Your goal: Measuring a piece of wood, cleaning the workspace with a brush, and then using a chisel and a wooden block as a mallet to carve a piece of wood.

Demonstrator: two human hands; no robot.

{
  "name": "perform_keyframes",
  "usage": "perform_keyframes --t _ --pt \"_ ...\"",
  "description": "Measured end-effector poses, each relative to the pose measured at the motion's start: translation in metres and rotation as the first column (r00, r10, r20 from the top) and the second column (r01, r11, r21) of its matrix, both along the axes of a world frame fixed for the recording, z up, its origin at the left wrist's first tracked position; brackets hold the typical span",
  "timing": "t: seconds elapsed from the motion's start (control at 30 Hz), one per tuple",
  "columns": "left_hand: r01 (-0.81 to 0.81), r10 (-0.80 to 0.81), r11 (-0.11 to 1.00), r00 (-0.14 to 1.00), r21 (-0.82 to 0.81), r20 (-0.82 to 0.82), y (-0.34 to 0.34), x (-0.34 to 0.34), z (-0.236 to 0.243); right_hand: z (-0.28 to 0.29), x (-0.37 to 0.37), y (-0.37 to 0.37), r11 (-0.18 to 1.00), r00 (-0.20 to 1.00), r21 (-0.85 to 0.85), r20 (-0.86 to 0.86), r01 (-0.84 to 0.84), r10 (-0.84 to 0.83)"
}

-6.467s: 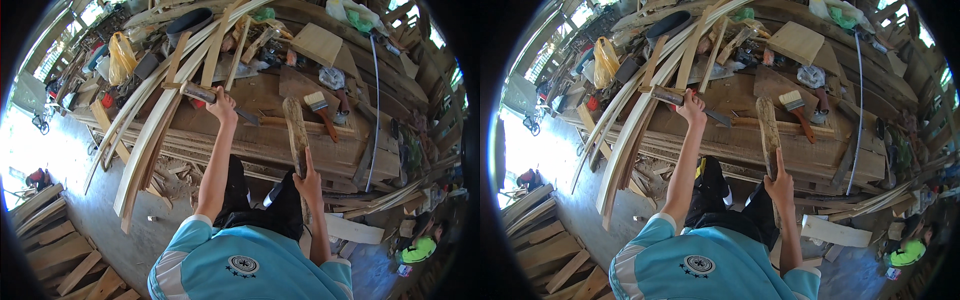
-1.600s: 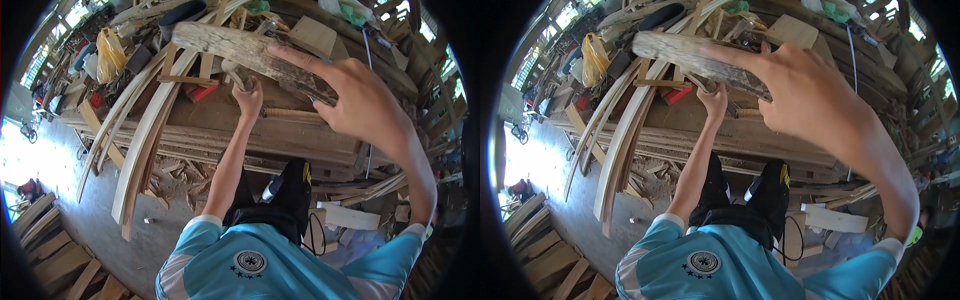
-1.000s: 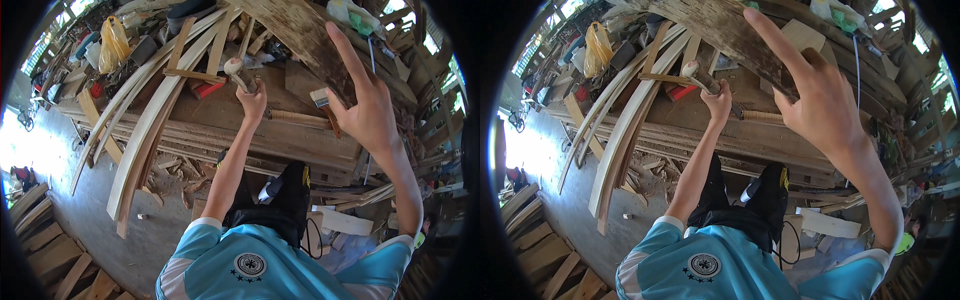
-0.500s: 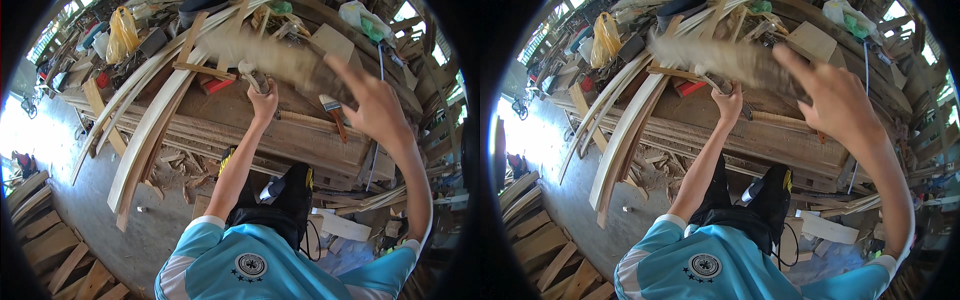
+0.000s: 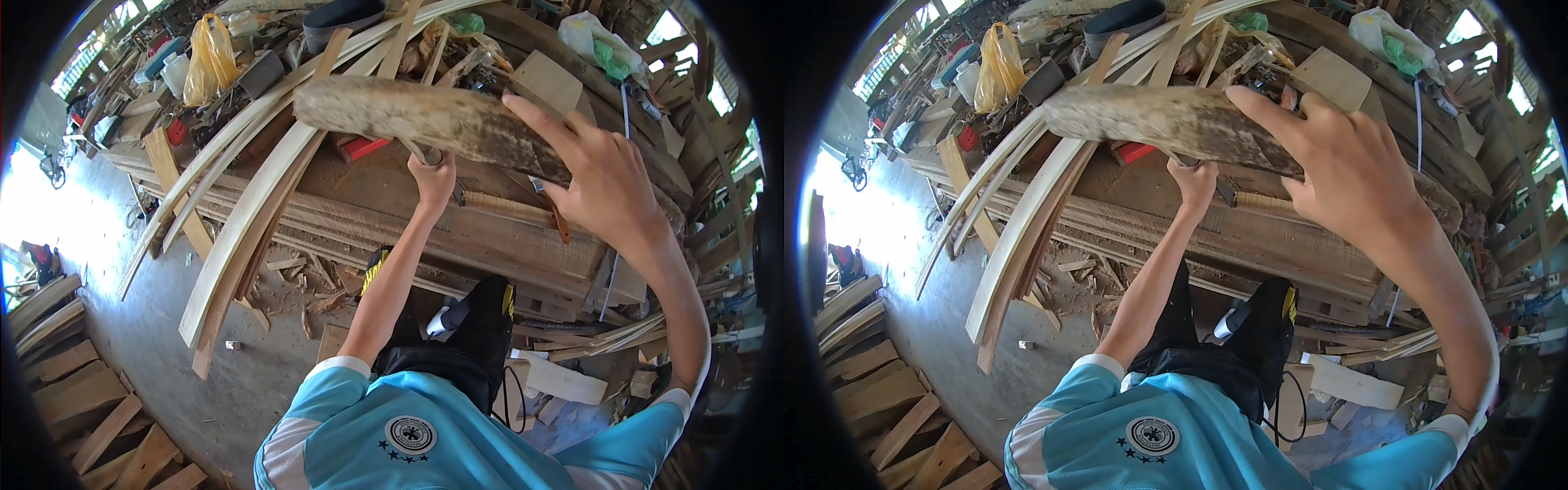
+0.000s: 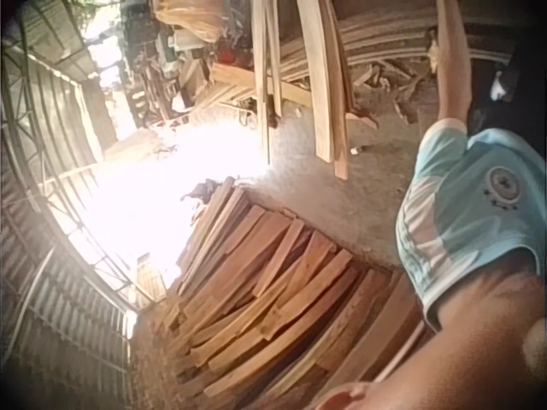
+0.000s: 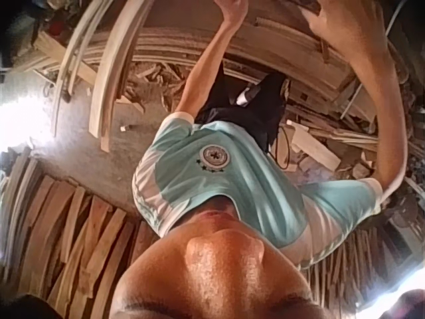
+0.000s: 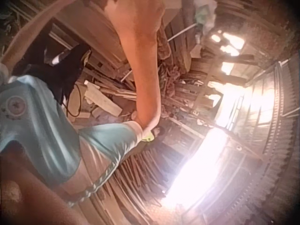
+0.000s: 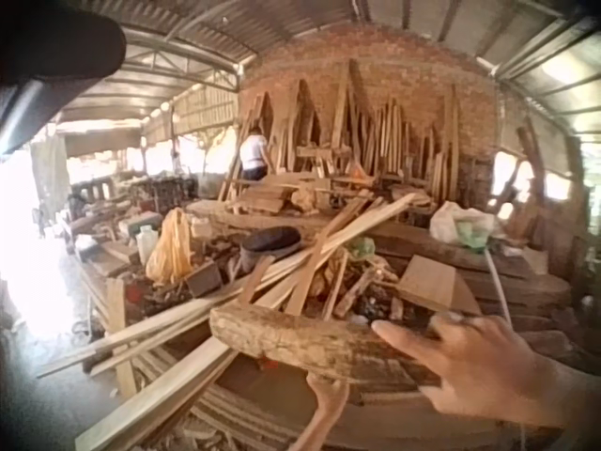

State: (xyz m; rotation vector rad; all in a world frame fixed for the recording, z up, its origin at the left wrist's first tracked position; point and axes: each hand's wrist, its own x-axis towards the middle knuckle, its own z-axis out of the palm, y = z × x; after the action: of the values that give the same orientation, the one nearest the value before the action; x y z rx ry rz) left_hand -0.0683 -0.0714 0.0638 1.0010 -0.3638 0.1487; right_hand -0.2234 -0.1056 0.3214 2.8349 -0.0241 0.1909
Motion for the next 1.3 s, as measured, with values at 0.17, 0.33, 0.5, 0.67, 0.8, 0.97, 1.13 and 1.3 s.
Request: perform_keyframes --t 0.17,0.33,0.5,0.67,0.8,0.97,1.13,1.3 --pt "0.018 -0.015 0.998 0.998 0.059 -0.055 -0.001 0.000 -0.002 -0.003 0.010 0.006 0.909 0.951 0.386 0.308 -0.158 0.035" --pt "-0.082 0.080 0.996 0.996 -0.047 -0.032 0.000 -0.002 0.007 0.004 0.004 0.011 0.987 0.996 0.153 -0.088 0.044 -0.031" --pt "-0.028 0.027 1.000 0.998 -0.006 -0.059 0.000 0.000 -0.002 0.004 0.007 0.010 0.907 0.954 0.324 0.217 -0.270 0.206" --pt "-0.020 0.020 1.000 0.999 -0.005 -0.024 -0.002 -0.001 -0.003 -0.002 0.002 0.015 0.998 0.994 0.016 -0.090 0.057 -0.055" --pt "-0.077 0.077 0.997 0.997 0.004 0.002 0.000 -0.007 0.005 0.006 0.002 0.014 0.999 0.993 -0.003 -0.116 -0.037 0.036" --pt "0.030 -0.029 0.999 0.997 0.012 -0.065 -0.003 0.002 -0.012 -0.011 0.003 0.011 0.895 0.969 0.404 0.224 -0.191 0.105" --pt "-0.066 0.063 0.996 0.997 0.063 0.045 -0.001 -0.006 -0.004 0.007 0.001 0.015 0.998 0.993 0.064 -0.118 0.002 0.006" --pt "0.030 -0.031 0.999 0.995 -0.015 -0.099 -0.006 -0.001 -0.017 0.012 -0.006 0.020 0.922 0.952 0.294 0.245 -0.252 0.182"
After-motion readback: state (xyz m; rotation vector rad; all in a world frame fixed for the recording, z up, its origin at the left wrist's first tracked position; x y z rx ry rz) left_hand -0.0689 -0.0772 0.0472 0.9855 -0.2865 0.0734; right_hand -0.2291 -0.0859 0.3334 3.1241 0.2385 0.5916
